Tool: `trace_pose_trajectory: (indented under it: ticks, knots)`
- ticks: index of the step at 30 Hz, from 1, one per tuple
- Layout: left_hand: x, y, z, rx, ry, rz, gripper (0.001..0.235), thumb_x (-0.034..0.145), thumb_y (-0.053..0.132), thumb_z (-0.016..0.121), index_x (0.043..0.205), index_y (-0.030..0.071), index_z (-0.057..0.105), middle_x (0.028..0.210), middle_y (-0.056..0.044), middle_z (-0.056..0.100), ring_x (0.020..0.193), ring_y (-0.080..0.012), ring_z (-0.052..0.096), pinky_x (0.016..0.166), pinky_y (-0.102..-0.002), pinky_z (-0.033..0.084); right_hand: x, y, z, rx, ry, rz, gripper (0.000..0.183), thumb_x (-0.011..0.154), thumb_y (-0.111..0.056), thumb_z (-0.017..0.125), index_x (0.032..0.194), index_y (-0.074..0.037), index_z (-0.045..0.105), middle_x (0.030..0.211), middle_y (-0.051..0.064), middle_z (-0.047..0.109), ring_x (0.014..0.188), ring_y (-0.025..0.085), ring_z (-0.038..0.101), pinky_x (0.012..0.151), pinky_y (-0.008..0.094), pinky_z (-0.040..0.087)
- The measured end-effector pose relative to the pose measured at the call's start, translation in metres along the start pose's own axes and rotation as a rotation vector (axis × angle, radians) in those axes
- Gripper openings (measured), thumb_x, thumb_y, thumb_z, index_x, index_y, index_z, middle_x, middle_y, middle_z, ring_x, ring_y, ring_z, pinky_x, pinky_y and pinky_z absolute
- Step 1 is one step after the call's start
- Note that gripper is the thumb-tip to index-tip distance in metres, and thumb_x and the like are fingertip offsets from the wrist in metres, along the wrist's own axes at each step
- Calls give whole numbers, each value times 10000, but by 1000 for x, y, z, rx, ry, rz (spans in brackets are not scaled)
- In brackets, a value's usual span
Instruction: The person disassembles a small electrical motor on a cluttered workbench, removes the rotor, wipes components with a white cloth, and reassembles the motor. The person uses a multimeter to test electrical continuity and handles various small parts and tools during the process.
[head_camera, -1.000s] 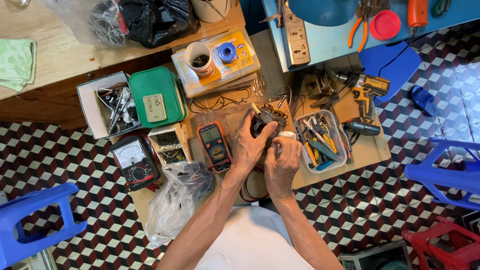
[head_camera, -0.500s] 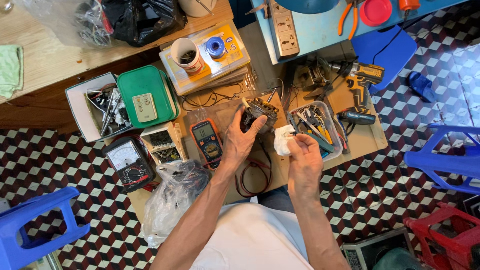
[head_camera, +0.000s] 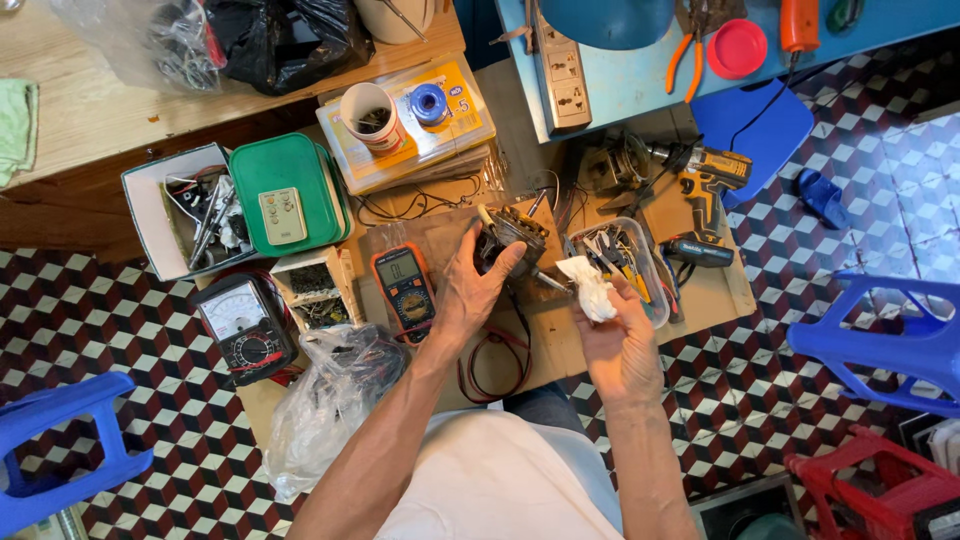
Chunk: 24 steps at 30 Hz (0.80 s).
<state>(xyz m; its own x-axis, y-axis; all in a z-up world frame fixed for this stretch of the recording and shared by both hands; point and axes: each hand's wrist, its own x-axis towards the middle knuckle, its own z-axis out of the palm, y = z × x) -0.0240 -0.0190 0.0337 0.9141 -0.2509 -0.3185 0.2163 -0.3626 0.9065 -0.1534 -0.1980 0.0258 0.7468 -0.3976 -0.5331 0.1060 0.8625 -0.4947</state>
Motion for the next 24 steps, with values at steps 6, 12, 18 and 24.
trace_pose_trajectory:
  ticks: [6, 12, 18, 24]
  knots:
    - [-6, 4, -6, 46, -4, 32, 1056, 801, 612, 741, 1556, 5, 323, 1398, -244, 589, 1312, -339, 574, 1099, -419, 448, 24, -26, -35, -412, 83, -75, 219, 956, -79, 589, 1170, -38, 614, 1096, 116, 657, 939, 239, 686, 789, 367, 570]
    - [-18, -16, -6, 212, 78, 141, 1069, 674, 433, 902, 1490, -2, 366, 1401, -250, 545, 1301, -381, 532, 1095, -448, 425, 31, -26, -20, -928, -77, 67, 336, 993, -212, 574, 1263, -26, 648, 911, 71, 697, 787, 138, 648, 701, 265, 514]
    - [-26, -46, -13, 507, 153, 131, 565, 719, 219, 837, 1219, 69, 621, 1201, -141, 654, 1143, -353, 607, 966, -467, 507, 21, -18, 26, -1613, -329, 57, 372, 969, -334, 618, 1170, -42, 731, 760, 59, 664, 680, 124, 606, 627, 275, 497]
    - [-20, -55, -19, 534, 286, 93, 315, 834, 212, 784, 1114, 112, 682, 1113, -110, 695, 1055, -320, 664, 871, -450, 548, 22, -10, 42, -1883, -486, 132, 363, 962, -357, 606, 1039, -39, 763, 728, 66, 676, 648, 134, 610, 630, 300, 506]
